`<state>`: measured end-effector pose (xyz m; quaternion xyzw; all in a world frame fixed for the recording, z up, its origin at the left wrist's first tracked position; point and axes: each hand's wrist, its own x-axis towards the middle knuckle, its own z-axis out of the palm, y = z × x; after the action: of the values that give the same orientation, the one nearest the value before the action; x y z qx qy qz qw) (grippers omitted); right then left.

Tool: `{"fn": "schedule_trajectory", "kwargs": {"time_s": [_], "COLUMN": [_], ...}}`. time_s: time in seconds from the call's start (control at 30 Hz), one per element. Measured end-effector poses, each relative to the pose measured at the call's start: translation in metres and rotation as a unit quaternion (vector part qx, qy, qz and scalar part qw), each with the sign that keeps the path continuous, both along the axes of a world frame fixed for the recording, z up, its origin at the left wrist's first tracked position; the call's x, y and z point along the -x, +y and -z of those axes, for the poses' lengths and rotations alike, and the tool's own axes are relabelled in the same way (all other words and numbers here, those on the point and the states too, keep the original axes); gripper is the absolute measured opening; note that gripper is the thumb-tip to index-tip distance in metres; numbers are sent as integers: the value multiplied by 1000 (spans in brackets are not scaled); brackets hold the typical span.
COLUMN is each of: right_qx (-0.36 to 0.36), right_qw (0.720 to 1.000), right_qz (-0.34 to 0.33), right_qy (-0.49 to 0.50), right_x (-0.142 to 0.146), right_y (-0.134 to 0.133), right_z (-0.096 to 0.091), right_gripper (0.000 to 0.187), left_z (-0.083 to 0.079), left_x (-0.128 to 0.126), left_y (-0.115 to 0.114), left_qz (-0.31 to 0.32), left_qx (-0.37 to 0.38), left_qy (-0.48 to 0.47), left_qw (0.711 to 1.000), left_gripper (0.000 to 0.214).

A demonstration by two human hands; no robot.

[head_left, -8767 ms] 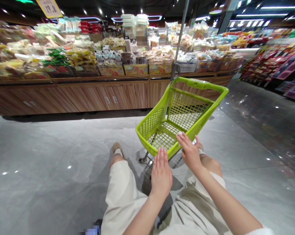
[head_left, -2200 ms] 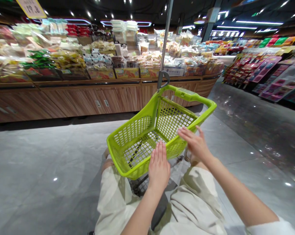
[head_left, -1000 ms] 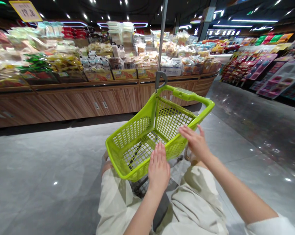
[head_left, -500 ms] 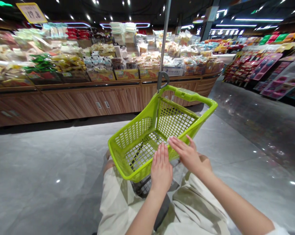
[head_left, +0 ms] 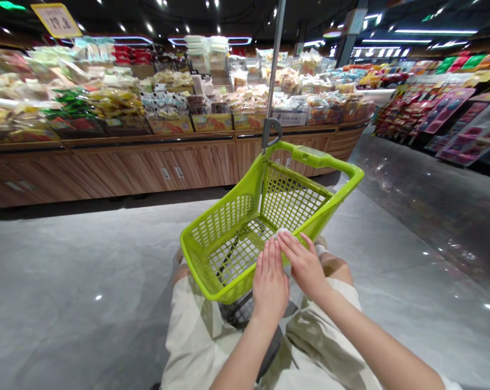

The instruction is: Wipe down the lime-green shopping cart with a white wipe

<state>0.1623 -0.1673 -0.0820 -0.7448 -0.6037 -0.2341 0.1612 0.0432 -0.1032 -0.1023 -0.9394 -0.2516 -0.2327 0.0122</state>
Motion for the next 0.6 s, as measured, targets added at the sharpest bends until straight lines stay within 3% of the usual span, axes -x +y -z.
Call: {"fn": "schedule_trajectory", "kwargs": {"time_s": [0.1, 0.17, 0.23, 0.33, 0.5, 0.6], "right_qx": [2, -33, -58, -61, -4, 14], "right_qw": [1000, 995, 988, 985, 1000, 1000], "right_qz": [19, 92, 143, 160, 20, -10], "right_qy": [-20, -33, -30, -9, 3, -14], "right_x": [-49, -92, -117, -94, -3, -19], "right_y": [-16, -25, -28, -18, 0, -8], "right_z": [-17, -33, -43, -36, -1, -4], "right_gripper": [73, 70, 67, 67, 70, 75], "left_z": [0, -1, -1, -1, 0, 0], "left_x": [2, 2, 0, -3, -4, -2], "left_y": [2, 1, 0, -2, -3, -1], "left_qz": [7, 11, 10, 6, 4, 4], "left_qx": [-6, -3, 2, 5, -7, -10], "left_qy": [5, -2, -7, -1, 7, 7], "left_qw": [1000, 1000, 1000, 1000, 1000, 1000], "left_gripper": [80, 80, 79, 77, 75, 74]}}
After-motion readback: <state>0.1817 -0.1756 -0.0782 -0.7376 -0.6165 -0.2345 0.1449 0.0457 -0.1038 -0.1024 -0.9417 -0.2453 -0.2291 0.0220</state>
